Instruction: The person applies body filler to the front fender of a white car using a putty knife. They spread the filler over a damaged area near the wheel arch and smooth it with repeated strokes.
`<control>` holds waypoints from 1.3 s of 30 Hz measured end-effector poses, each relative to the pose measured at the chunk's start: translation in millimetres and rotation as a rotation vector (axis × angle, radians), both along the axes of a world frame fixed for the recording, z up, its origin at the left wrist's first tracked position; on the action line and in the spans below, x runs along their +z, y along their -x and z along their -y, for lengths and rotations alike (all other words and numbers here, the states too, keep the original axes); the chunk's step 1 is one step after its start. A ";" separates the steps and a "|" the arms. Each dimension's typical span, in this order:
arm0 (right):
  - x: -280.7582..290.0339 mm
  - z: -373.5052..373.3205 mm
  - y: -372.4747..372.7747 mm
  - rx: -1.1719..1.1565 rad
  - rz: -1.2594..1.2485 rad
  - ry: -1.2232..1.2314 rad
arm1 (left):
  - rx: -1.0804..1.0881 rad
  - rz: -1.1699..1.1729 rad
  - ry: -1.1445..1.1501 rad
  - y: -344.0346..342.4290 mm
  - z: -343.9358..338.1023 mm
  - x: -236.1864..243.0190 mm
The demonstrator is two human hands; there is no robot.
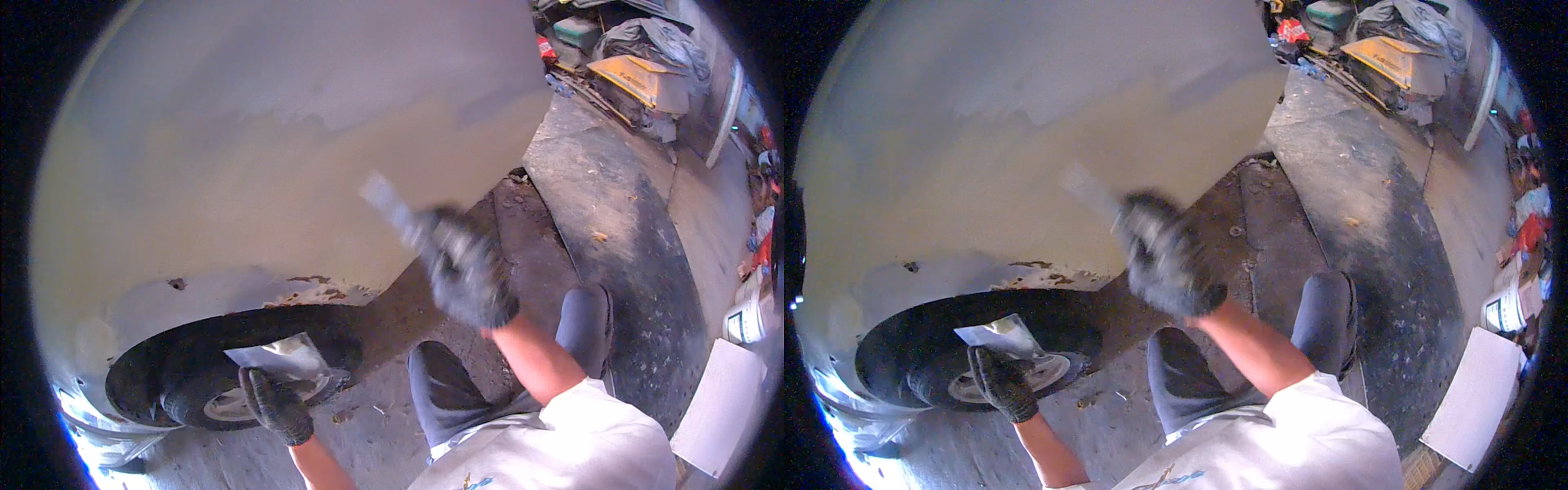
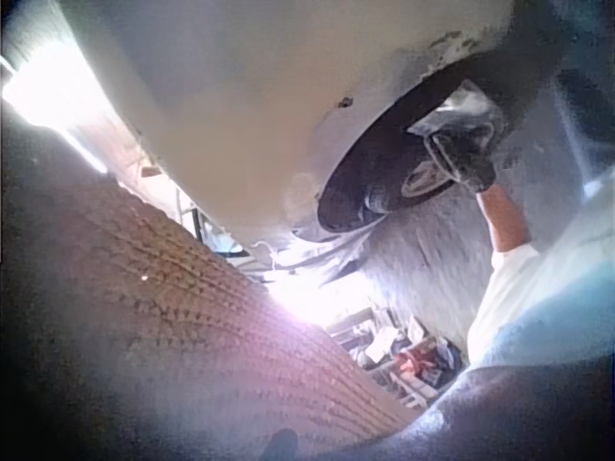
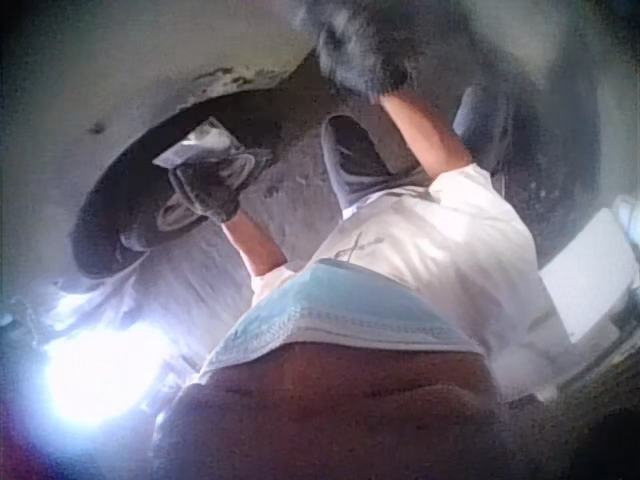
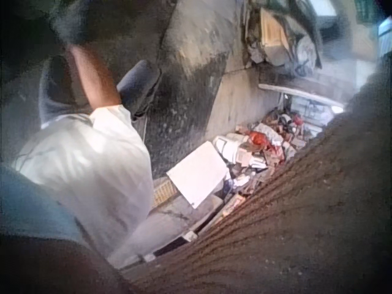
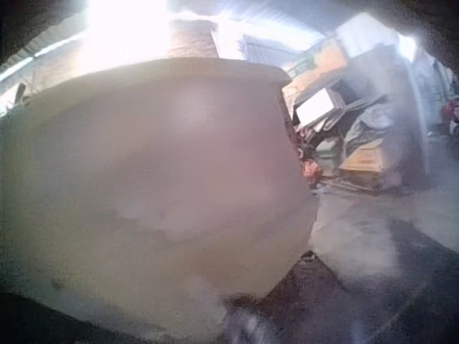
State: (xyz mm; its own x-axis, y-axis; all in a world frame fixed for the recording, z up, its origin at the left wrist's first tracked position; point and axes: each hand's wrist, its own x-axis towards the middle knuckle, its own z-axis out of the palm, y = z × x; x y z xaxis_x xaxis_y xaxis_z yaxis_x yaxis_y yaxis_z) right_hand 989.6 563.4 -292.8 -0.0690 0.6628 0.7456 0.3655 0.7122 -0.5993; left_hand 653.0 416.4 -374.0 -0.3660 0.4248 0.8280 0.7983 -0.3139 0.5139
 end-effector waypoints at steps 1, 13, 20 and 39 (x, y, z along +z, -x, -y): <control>8.4 -26.1 -14.4 -0.138 -0.138 -0.007 | 0.086 -0.193 -0.004 14.5 0.8 -7.2; 45.7 -76.2 54.2 -0.591 -0.073 -0.488 | -0.118 0.321 -0.051 48.2 48.6 -58.4; 40.8 -33.2 123.6 -0.300 -0.011 -0.505 | -0.230 0.747 -0.099 18.7 62.8 -22.3; 19.0 59.5 83.7 0.523 -0.222 0.014 | -0.470 1.002 0.095 -48.0 36.3 25.4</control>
State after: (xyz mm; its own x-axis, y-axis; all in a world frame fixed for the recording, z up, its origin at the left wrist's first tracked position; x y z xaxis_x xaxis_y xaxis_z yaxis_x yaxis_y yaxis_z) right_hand 906.0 503.8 -273.7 -0.2334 0.5924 0.7711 -0.1693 0.7562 -0.6321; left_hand 701.1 380.0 -348.5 -0.6376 0.7428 0.2044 -0.1798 -0.4015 0.8980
